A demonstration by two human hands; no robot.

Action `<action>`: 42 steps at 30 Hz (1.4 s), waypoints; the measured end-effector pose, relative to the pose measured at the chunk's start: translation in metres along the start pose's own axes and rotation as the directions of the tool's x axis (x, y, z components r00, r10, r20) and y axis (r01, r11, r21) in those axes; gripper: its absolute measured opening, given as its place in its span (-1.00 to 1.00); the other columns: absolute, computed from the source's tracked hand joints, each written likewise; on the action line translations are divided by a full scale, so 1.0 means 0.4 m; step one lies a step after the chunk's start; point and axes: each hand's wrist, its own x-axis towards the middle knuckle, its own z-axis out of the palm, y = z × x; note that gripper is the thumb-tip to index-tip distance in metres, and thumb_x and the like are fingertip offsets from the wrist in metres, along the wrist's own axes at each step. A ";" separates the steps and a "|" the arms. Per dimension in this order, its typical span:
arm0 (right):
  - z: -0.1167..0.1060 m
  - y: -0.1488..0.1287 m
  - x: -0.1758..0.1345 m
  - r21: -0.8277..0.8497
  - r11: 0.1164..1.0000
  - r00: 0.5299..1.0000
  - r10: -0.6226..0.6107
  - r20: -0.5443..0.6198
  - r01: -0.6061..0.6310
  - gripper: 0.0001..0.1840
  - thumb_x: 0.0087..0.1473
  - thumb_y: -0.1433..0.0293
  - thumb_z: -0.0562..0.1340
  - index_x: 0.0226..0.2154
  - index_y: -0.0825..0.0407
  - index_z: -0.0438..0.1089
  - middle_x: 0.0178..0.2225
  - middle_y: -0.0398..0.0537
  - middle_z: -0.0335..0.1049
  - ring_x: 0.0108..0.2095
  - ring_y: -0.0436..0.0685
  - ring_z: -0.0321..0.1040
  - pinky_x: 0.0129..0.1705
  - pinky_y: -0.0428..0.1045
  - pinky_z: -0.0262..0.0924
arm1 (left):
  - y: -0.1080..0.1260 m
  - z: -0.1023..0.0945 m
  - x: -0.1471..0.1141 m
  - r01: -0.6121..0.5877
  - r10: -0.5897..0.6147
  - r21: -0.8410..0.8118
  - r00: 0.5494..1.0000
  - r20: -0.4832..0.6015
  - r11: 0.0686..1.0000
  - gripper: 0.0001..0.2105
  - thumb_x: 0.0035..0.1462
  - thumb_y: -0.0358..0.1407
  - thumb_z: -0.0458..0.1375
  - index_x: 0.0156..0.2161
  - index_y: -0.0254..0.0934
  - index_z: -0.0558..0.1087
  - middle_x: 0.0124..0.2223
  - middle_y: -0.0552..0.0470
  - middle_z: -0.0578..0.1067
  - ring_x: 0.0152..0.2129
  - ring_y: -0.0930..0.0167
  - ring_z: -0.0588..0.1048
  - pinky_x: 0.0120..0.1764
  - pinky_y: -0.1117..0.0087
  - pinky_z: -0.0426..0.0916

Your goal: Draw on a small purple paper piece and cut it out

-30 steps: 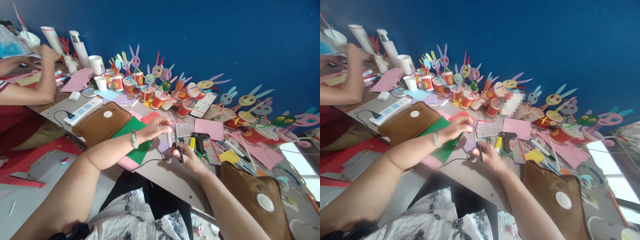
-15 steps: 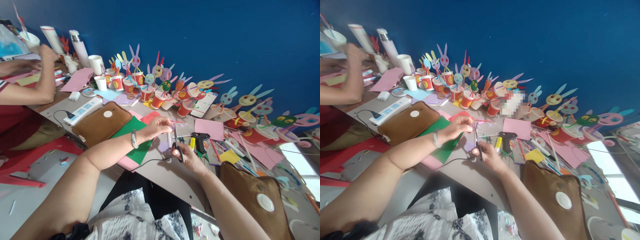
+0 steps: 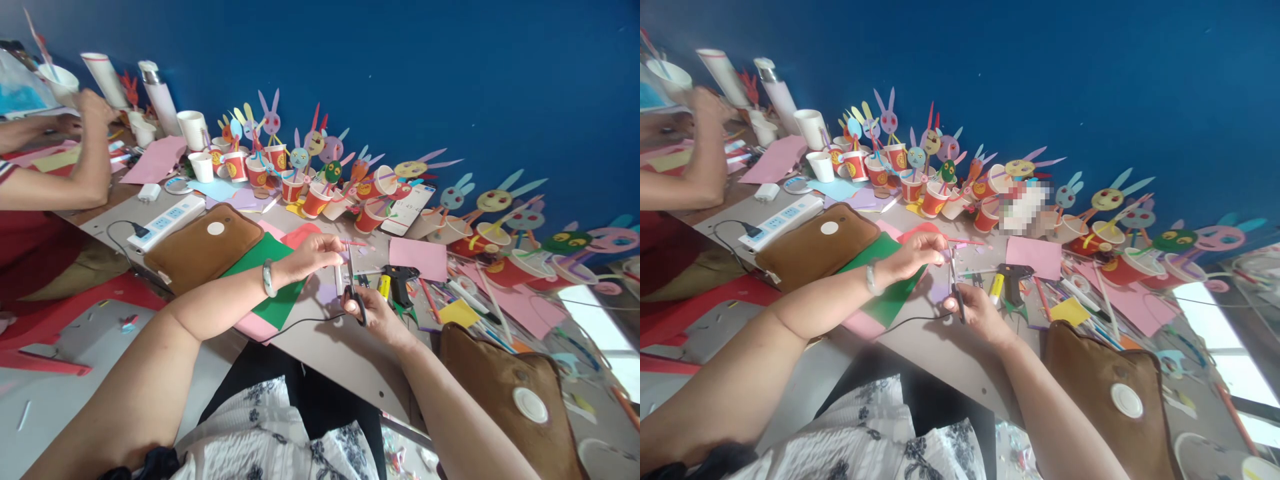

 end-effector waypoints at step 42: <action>0.002 -0.001 0.001 -0.003 1.000 1.000 0.021 -0.015 -0.021 -0.23 -0.18 -0.37 0.21 -0.59 0.02 0.15 -0.57 -0.22 0.03 -0.49 -0.01 -0.06 -0.43 -0.03 -0.14 | 0.000 -0.008 0.000 -0.007 0.007 0.046 1.000 0.009 0.999 -0.81 -0.06 -0.30 0.23 -0.51 -0.31 0.30 -0.49 0.15 0.32 -0.51 0.56 0.30 -0.38 0.47 0.21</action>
